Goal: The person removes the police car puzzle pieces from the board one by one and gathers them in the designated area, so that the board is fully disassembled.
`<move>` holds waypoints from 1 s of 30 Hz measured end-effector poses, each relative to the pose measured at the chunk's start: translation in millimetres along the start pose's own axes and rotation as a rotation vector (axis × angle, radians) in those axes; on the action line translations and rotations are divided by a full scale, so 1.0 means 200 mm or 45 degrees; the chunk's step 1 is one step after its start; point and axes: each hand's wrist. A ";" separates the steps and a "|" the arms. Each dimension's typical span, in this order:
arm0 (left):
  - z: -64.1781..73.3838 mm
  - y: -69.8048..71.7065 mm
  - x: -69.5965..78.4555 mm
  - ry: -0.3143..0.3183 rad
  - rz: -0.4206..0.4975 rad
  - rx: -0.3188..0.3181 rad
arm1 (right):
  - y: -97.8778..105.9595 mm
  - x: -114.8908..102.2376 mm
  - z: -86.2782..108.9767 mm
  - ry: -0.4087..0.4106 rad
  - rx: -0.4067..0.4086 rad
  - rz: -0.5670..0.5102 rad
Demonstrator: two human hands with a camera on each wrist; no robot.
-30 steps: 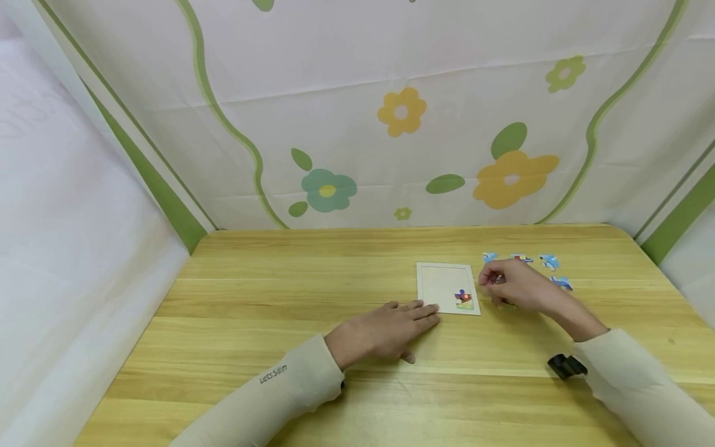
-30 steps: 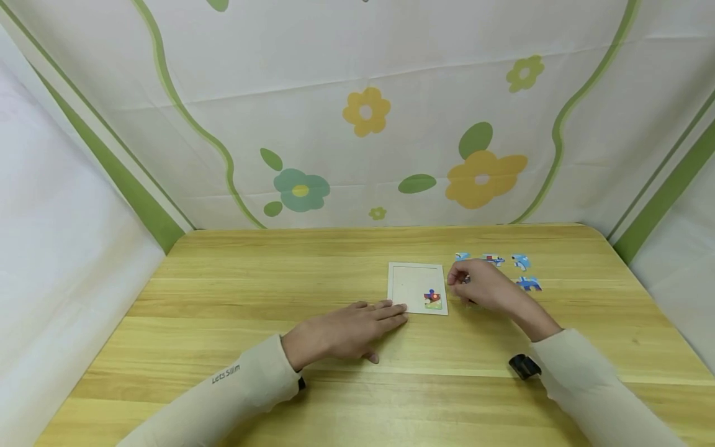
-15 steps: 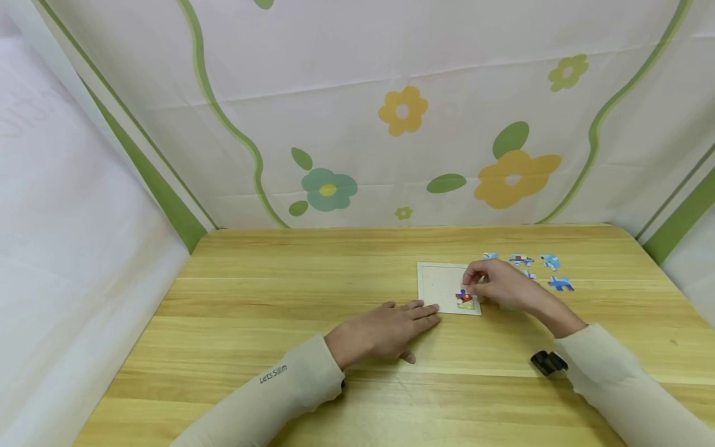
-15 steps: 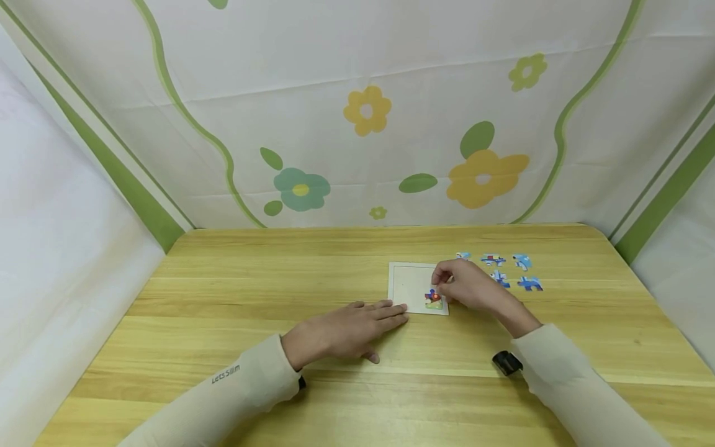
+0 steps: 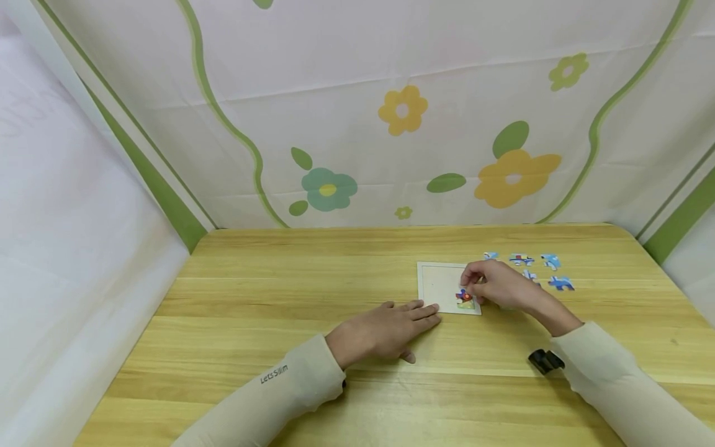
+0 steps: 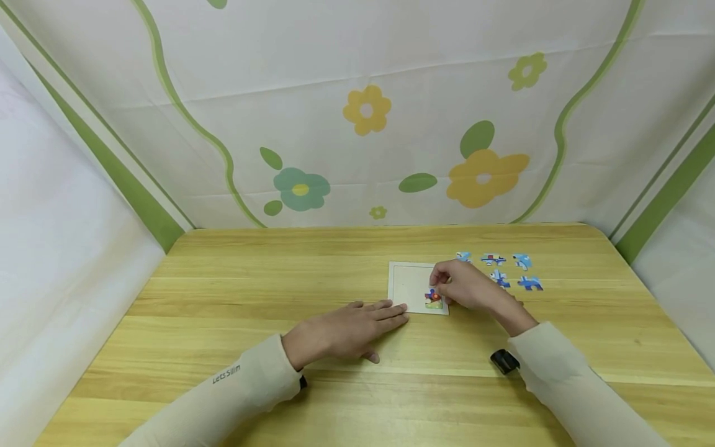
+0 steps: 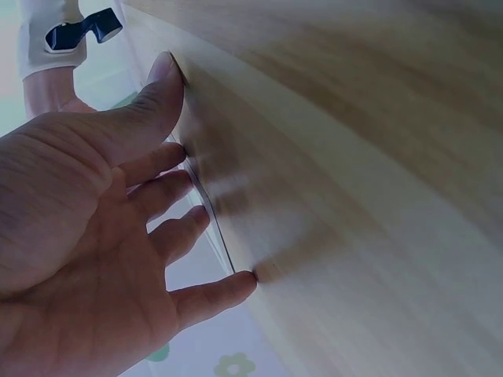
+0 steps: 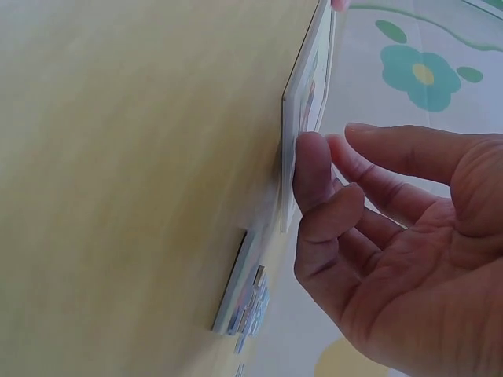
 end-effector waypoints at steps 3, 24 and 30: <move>0.00 0.00 0.00 -0.001 0.006 -0.001 | 0.00 0.00 0.00 -0.001 -0.011 -0.015; 0.00 0.00 0.00 -0.005 0.010 -0.001 | -0.01 0.01 -0.02 -0.049 -0.059 -0.064; 0.00 0.00 -0.01 -0.009 0.004 0.005 | -0.01 0.01 -0.01 -0.032 -0.049 -0.083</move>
Point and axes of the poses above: each hand's wrist, its own z-axis away from the middle knuckle, its own y-axis out of the back of the hand, x = y × z, and after that the axes turned 12 degrees about -x, right-handed
